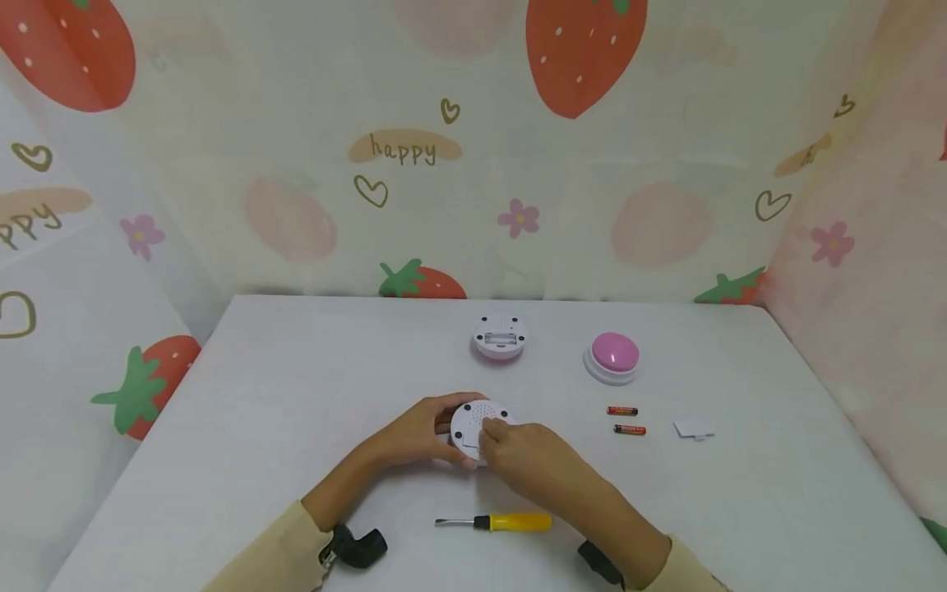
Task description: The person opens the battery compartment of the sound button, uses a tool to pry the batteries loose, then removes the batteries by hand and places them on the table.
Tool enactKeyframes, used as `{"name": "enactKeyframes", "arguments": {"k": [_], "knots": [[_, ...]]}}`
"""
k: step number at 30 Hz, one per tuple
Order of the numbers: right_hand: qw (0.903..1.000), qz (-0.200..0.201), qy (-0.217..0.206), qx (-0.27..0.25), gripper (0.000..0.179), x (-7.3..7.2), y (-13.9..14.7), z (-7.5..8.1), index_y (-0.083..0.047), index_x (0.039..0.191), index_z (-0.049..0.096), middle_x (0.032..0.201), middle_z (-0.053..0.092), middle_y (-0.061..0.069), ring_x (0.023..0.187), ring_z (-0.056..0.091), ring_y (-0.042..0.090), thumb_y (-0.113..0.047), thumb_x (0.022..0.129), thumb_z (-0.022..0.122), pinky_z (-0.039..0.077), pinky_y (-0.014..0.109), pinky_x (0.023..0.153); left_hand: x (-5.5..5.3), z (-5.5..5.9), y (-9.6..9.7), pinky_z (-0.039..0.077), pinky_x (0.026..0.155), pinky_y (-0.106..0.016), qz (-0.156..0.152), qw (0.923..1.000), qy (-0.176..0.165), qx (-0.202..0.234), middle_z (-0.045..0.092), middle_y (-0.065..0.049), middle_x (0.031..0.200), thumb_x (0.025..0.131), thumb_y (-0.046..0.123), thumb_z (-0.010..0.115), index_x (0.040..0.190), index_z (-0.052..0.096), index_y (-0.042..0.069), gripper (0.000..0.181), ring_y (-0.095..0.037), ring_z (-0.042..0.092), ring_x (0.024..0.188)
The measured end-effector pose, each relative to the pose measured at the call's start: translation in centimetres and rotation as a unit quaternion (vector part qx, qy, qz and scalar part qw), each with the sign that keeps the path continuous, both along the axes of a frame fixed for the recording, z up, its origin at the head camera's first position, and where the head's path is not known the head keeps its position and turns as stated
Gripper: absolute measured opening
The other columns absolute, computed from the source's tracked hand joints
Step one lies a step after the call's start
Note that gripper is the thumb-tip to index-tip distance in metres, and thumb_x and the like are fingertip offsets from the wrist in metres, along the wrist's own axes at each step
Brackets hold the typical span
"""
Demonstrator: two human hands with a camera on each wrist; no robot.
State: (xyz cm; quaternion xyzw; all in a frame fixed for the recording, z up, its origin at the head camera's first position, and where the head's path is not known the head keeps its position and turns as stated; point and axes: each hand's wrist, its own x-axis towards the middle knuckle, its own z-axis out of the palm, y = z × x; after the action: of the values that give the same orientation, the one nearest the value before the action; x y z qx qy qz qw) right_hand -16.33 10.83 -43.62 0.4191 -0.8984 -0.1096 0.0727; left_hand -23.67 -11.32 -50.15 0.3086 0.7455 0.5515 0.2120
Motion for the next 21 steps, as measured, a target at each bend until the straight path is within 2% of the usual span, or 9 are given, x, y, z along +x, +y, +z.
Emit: {"name": "enactKeyframes", "arguments": {"k": [9,16,21], "knots": [[0.9972,0.008,0.021,-0.071,0.016,-0.23,0.06,-0.09,-0.012,0.106,0.072,0.101,0.073,0.0,0.08,0.071,0.014,-0.016,0.091,0.077,0.062,0.029,0.074,0.09,0.02,0.0,0.046,0.108,-0.026,-0.003,1.0,0.003,0.0,0.055,0.0,0.146,0.076,0.011,0.091,0.15,0.047,0.018,0.087,-0.017,0.056,0.129],[0.9954,-0.016,-0.016,-0.094,0.022,-0.18,-0.08,0.17,-0.011,0.108,0.068,0.103,0.074,0.001,0.089,0.072,0.016,-0.018,0.091,0.078,0.062,0.032,0.08,0.04,-0.07,-0.03,0.045,0.109,-0.026,-0.007,0.9999,0.008,0.001,0.054,0.0,0.146,0.076,0.015,0.091,0.15,0.046,0.019,0.087,-0.019,0.055,0.129],[0.9955,-0.034,-0.03,-0.083,0.03,-0.09,-0.32,0.17,-0.01,0.116,0.068,0.113,0.073,0.003,0.102,0.07,0.018,-0.019,0.09,0.079,0.061,0.034,0.086,0.1,-0.06,0.01,0.046,0.108,-0.027,-0.007,1.0,0.005,0.003,0.054,0.0,0.145,0.075,0.016,0.092,0.15,0.045,0.018,0.088,-0.019,0.055,0.13]]}}
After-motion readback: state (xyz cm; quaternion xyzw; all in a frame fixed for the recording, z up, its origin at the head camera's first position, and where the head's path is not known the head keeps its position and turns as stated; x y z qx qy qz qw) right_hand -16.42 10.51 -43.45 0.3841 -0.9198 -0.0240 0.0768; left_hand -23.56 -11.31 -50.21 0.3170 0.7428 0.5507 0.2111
